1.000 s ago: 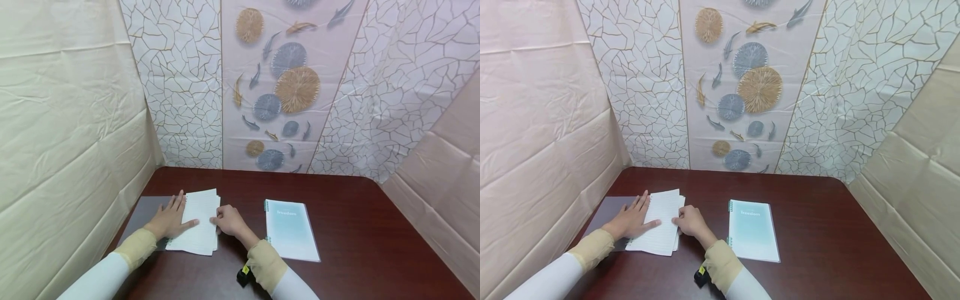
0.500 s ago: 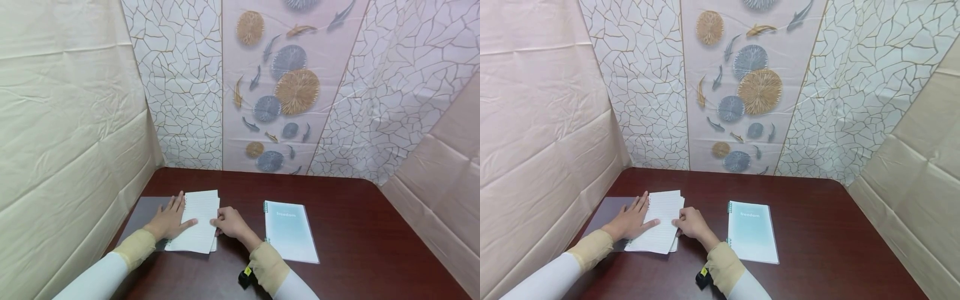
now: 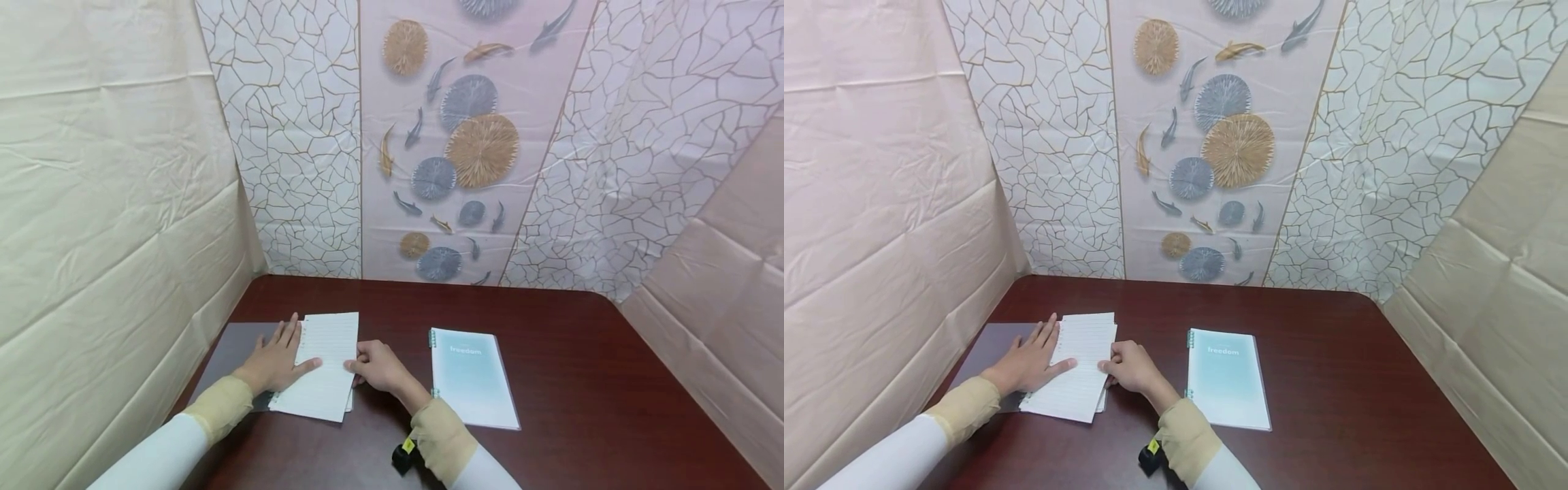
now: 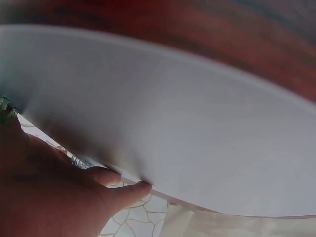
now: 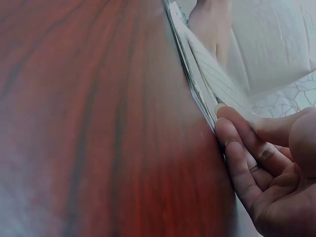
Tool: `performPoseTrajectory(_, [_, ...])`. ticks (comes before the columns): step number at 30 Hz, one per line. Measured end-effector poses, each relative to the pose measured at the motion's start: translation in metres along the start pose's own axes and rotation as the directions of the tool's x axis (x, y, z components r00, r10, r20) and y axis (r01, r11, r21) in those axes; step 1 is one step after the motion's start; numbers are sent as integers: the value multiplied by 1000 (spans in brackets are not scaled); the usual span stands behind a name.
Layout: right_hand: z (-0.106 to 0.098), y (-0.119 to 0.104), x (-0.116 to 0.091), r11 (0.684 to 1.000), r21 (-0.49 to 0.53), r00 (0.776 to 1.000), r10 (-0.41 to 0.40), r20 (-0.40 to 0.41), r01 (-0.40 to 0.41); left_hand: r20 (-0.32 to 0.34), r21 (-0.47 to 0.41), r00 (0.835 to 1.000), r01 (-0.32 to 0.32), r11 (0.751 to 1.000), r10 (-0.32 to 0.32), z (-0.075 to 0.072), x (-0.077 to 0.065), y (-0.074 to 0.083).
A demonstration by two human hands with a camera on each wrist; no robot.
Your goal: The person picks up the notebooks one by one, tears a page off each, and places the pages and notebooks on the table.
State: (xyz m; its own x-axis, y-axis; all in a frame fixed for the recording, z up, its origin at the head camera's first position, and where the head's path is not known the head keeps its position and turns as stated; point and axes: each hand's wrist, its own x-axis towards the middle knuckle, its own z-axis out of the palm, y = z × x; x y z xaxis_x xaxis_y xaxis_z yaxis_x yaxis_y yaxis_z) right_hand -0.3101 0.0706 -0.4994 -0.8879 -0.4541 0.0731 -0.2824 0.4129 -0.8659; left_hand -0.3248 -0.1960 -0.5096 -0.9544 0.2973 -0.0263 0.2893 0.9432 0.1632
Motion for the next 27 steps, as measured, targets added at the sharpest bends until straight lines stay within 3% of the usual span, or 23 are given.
performPoseTrajectory(27, [-11, 5, -3, 996, 89, 993, -26, 113, 16, -19, 2, 1000, -6, 1000, 6, -2, -2, 0])
